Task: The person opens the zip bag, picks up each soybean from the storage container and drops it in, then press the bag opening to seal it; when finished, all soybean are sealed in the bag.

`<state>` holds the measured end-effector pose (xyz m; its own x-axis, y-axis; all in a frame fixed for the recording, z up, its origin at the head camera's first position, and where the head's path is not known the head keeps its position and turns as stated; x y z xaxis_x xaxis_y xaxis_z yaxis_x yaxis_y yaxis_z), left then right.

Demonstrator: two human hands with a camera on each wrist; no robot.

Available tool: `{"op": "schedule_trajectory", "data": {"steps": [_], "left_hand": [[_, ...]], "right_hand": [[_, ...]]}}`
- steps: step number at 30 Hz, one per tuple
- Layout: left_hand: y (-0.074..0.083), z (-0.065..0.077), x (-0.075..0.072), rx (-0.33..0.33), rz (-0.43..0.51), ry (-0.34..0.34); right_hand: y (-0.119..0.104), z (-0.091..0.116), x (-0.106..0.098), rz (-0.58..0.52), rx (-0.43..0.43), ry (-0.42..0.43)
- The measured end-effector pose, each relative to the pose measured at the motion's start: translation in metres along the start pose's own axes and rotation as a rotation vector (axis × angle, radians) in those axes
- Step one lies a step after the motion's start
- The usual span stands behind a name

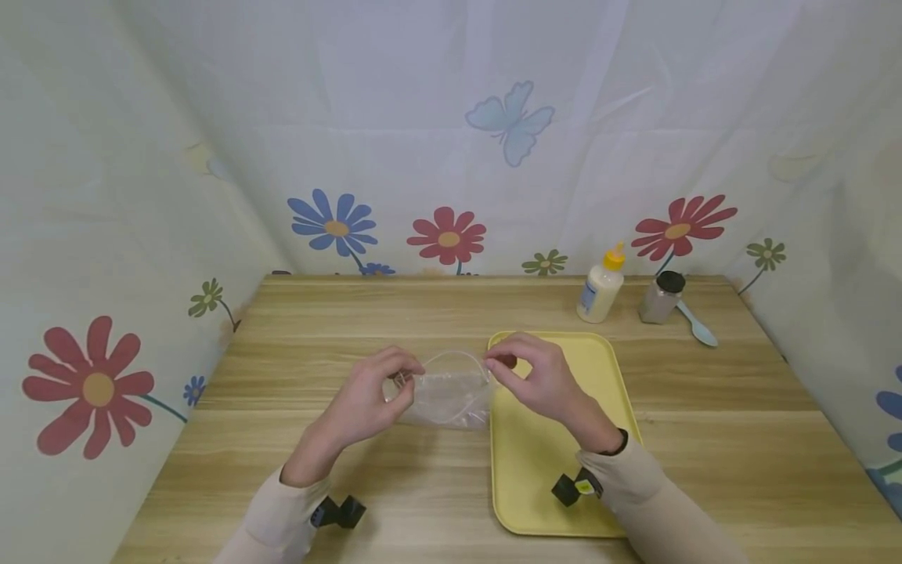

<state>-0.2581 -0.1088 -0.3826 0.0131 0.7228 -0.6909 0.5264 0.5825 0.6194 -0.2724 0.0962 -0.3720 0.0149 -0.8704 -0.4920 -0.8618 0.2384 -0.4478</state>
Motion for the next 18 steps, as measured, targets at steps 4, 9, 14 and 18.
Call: {"op": "schedule_trajectory", "data": {"steps": [4,9,14,18], "left_hand": [[0.0,0.0,0.0,-0.002,0.003,-0.003],[-0.001,0.0,0.0,-0.007,-0.002,-0.003],[-0.002,0.0,0.0,-0.009,-0.008,-0.004],[-0.001,0.0,0.0,-0.004,-0.009,-0.004]], "right_hand": [[0.003,0.001,-0.002,0.001,0.015,0.003],[0.01,0.002,-0.004,0.011,0.038,-0.001],[0.02,0.003,-0.003,0.034,0.047,-0.011],[0.027,0.004,-0.003,0.047,0.048,-0.015]]}}
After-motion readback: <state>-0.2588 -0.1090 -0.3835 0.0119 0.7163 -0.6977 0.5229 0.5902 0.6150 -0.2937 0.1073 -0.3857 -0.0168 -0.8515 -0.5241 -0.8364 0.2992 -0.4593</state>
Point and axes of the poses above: each hand's wrist, its own z-axis away from the middle knuckle, its own x-axis out of the palm, y = z × x, the point moved 9 cm from there along -z, towards the middle knuckle, and after that the axes turned 7 degrees about -x, right-handed, at the moved point
